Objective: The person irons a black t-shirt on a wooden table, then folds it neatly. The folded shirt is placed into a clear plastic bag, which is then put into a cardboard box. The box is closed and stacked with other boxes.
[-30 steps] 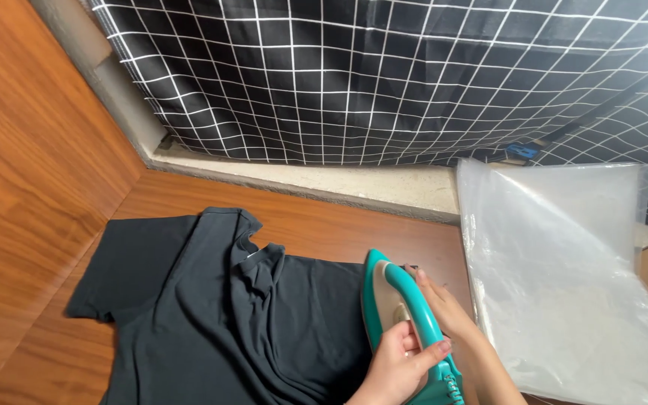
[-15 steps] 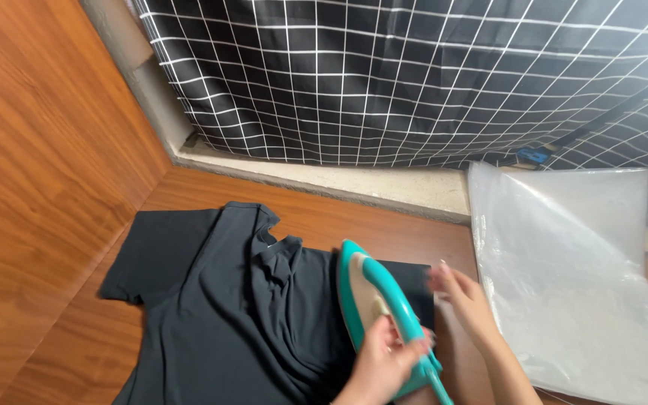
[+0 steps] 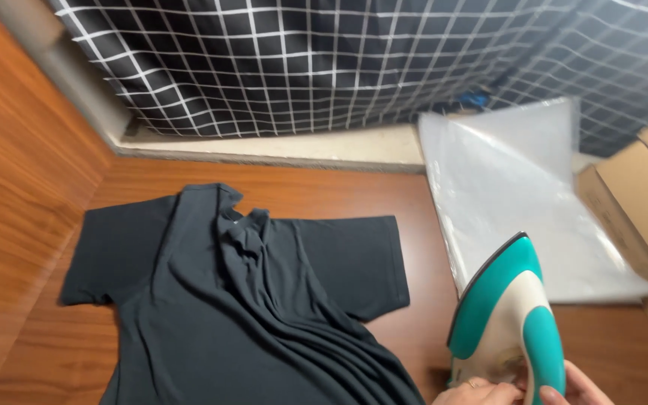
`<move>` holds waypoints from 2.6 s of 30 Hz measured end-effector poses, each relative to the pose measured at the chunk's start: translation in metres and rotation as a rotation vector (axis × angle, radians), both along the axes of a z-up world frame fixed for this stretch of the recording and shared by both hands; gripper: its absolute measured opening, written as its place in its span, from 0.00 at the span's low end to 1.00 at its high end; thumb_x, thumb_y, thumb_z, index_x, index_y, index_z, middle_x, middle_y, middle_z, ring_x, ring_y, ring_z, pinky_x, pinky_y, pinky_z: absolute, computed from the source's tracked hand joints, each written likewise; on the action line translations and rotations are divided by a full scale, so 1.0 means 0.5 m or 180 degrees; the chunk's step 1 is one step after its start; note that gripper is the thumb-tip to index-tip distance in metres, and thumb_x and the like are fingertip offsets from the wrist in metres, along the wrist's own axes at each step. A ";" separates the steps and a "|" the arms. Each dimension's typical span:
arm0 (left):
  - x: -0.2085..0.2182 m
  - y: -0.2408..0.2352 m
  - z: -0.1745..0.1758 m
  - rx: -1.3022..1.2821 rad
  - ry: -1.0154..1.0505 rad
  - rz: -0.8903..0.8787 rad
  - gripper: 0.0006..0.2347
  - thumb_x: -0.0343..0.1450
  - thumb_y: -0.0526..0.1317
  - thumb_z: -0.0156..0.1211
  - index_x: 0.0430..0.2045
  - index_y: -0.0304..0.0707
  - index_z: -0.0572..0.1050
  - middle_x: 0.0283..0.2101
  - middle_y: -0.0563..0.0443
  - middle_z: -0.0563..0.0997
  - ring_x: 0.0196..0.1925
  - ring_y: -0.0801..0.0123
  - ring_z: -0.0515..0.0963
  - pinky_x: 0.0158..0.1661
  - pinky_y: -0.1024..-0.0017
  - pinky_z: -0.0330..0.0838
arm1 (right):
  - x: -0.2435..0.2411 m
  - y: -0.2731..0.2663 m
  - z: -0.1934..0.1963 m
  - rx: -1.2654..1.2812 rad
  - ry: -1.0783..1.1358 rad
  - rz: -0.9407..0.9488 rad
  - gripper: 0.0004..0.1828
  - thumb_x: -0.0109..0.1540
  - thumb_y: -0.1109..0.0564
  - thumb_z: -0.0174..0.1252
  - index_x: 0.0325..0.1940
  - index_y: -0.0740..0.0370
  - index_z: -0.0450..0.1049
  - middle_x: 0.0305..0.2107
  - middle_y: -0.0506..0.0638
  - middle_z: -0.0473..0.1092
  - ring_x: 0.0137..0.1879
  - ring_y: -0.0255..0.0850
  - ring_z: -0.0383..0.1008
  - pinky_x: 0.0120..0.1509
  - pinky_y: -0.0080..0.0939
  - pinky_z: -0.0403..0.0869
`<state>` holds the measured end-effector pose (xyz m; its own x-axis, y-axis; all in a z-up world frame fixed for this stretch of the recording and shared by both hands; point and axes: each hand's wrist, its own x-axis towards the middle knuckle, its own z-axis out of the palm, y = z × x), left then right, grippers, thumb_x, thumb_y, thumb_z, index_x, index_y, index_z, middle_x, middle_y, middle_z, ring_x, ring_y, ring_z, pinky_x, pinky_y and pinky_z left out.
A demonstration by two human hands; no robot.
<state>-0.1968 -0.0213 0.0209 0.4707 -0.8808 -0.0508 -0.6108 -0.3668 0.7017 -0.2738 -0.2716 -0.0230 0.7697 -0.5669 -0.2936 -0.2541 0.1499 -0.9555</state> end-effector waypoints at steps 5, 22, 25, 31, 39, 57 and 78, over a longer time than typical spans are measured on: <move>0.112 0.163 0.156 0.0584 0.2106 -0.0963 0.37 0.65 0.54 0.45 0.77 0.56 0.58 0.79 0.54 0.63 0.77 0.56 0.64 0.70 0.60 0.58 | -0.110 0.054 0.038 -0.0371 -0.0346 0.0107 0.24 0.56 0.61 0.65 0.48 0.88 0.81 0.40 0.82 0.83 0.46 0.72 0.85 0.54 0.64 0.76; 0.071 0.949 -0.286 0.0191 -0.1557 0.2906 0.27 0.69 0.53 0.62 0.64 0.45 0.73 0.76 0.38 0.66 0.78 0.41 0.65 0.71 0.49 0.63 | -0.268 0.331 0.082 -0.2496 0.2728 -0.0649 0.31 0.67 0.30 0.54 0.61 0.47 0.88 0.55 0.57 0.84 0.71 0.57 0.76 0.71 0.55 0.69; 0.061 0.981 -0.294 -0.0051 -0.0984 0.2698 0.28 0.73 0.52 0.61 0.66 0.38 0.70 0.79 0.34 0.61 0.81 0.40 0.58 0.72 0.45 0.56 | -0.210 0.483 0.112 -0.2262 0.2154 -0.0506 0.19 0.67 0.39 0.62 0.50 0.47 0.92 0.40 0.44 0.89 0.57 0.32 0.82 0.65 0.37 0.70; 0.081 0.941 -0.186 0.0474 -0.0536 0.2477 0.28 0.78 0.54 0.50 0.74 0.44 0.62 0.82 0.34 0.48 0.84 0.44 0.43 0.74 0.36 0.40 | -0.059 0.560 -0.003 -0.2613 0.0721 0.0831 0.22 0.68 0.54 0.56 0.66 0.54 0.79 0.68 0.47 0.73 0.79 0.38 0.67 0.81 0.42 0.64; 0.112 0.930 -0.197 0.0543 -0.2409 0.2819 0.24 0.79 0.54 0.46 0.73 0.59 0.66 0.79 0.44 0.63 0.80 0.55 0.61 0.76 0.48 0.52 | 0.001 0.513 -0.129 -0.3731 0.0689 0.1041 0.31 0.70 0.49 0.51 0.78 0.58 0.64 0.78 0.52 0.60 0.85 0.50 0.53 0.85 0.56 0.52; 0.467 0.877 -0.241 0.0565 -0.2271 0.3003 0.22 0.81 0.59 0.45 0.72 0.69 0.68 0.79 0.51 0.64 0.82 0.61 0.60 0.77 0.45 0.48 | 0.326 0.477 -0.094 -0.4017 0.0706 0.0891 0.30 0.76 0.43 0.49 0.81 0.54 0.65 0.78 0.52 0.61 0.83 0.50 0.57 0.87 0.61 0.53; 0.189 1.160 -0.248 -0.0499 -0.1370 0.3254 0.23 0.75 0.46 0.58 0.65 0.39 0.75 0.75 0.44 0.73 0.80 0.52 0.67 0.77 0.48 0.55 | -0.219 0.410 -0.253 -0.3058 -0.0332 -0.2296 0.28 0.69 0.76 0.71 0.69 0.68 0.66 0.46 0.63 0.69 0.47 0.50 0.71 0.53 0.46 0.72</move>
